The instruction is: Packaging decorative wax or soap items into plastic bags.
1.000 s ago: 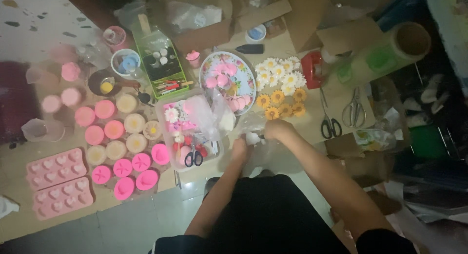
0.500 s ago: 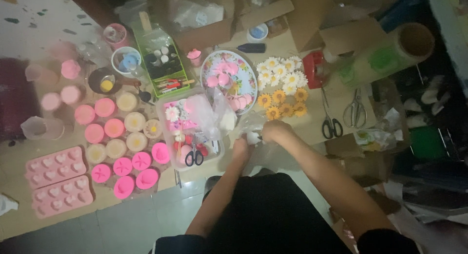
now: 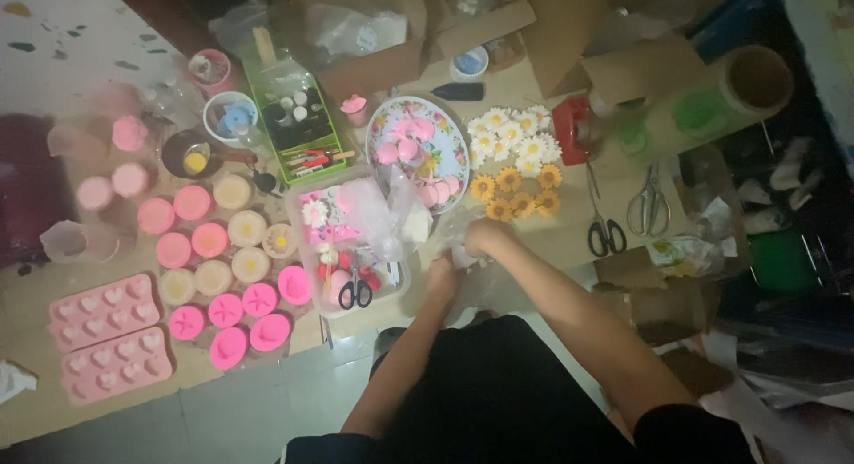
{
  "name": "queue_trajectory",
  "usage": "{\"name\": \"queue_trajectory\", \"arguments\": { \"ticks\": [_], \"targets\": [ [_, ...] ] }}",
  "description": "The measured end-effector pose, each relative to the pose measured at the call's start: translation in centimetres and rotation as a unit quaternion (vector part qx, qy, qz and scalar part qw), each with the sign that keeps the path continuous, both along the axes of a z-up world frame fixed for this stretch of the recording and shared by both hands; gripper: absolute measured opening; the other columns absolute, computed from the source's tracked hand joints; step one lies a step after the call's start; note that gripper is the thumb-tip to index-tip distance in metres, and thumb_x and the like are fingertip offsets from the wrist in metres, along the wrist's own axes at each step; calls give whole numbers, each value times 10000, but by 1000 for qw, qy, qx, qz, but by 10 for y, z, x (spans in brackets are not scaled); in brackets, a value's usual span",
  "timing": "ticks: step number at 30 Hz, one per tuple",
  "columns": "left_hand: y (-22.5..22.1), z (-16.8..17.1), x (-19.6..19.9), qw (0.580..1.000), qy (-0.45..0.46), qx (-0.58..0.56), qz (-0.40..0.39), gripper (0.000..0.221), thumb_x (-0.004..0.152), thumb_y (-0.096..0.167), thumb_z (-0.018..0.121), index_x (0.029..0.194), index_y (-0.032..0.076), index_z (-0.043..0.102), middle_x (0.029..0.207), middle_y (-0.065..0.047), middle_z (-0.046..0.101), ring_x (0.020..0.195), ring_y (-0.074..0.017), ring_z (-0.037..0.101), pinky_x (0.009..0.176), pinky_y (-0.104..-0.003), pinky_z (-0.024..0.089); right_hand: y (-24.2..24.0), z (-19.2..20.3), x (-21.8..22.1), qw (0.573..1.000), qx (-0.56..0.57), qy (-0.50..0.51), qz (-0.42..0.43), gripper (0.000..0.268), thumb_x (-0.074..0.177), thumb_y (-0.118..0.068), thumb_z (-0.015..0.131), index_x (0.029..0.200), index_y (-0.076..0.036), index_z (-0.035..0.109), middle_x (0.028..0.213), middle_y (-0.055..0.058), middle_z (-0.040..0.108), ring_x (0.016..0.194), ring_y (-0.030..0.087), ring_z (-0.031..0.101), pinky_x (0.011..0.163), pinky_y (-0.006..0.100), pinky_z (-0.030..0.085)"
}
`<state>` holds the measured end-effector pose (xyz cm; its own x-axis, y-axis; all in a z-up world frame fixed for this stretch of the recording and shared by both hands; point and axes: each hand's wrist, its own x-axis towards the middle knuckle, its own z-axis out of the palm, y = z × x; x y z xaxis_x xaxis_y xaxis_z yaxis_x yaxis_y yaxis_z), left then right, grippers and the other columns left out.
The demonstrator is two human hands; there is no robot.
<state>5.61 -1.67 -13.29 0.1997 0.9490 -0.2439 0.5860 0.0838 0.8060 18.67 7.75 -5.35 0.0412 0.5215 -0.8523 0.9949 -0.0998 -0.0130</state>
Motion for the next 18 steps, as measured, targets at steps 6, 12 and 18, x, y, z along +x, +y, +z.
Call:
{"name": "queue_trajectory", "arguments": {
  "ticks": [6, 12, 18],
  "targets": [
    [0, -15, 3, 996, -8, -81, 39, 464, 782, 45, 747, 1218, -32, 609, 1050, -296, 703, 996, -449, 683, 881, -485, 545, 7, 5, -4, 999, 14, 2, 37, 235, 812, -122, 635, 953, -53, 810, 965, 155, 794, 896, 279, 769, 836, 435, 595],
    [0, 12, -1, 999, 3, -38, 21, 600, 749, 88, 797, 1290, -54, 580, 1090, -298, 693, 1024, -448, 684, 884, -485, 553, 0, 6, -5, 999, 21, 13, 32, 223, 817, -114, 636, 964, -53, 792, 964, 163, 782, 881, 295, 772, 813, 432, 589],
    [3, 4, 3, 994, 45, -94, 20, 581, 766, 158, 814, 1285, 3, 604, 1097, -277, 698, 1054, -441, 670, 894, -494, 542, -40, -24, 14, 996, 67, 32, 53, 328, 860, -323, 670, 1074, -89, 757, 1052, 170, 745, 986, 343, 716, 866, 471, 567]
  ]
}}
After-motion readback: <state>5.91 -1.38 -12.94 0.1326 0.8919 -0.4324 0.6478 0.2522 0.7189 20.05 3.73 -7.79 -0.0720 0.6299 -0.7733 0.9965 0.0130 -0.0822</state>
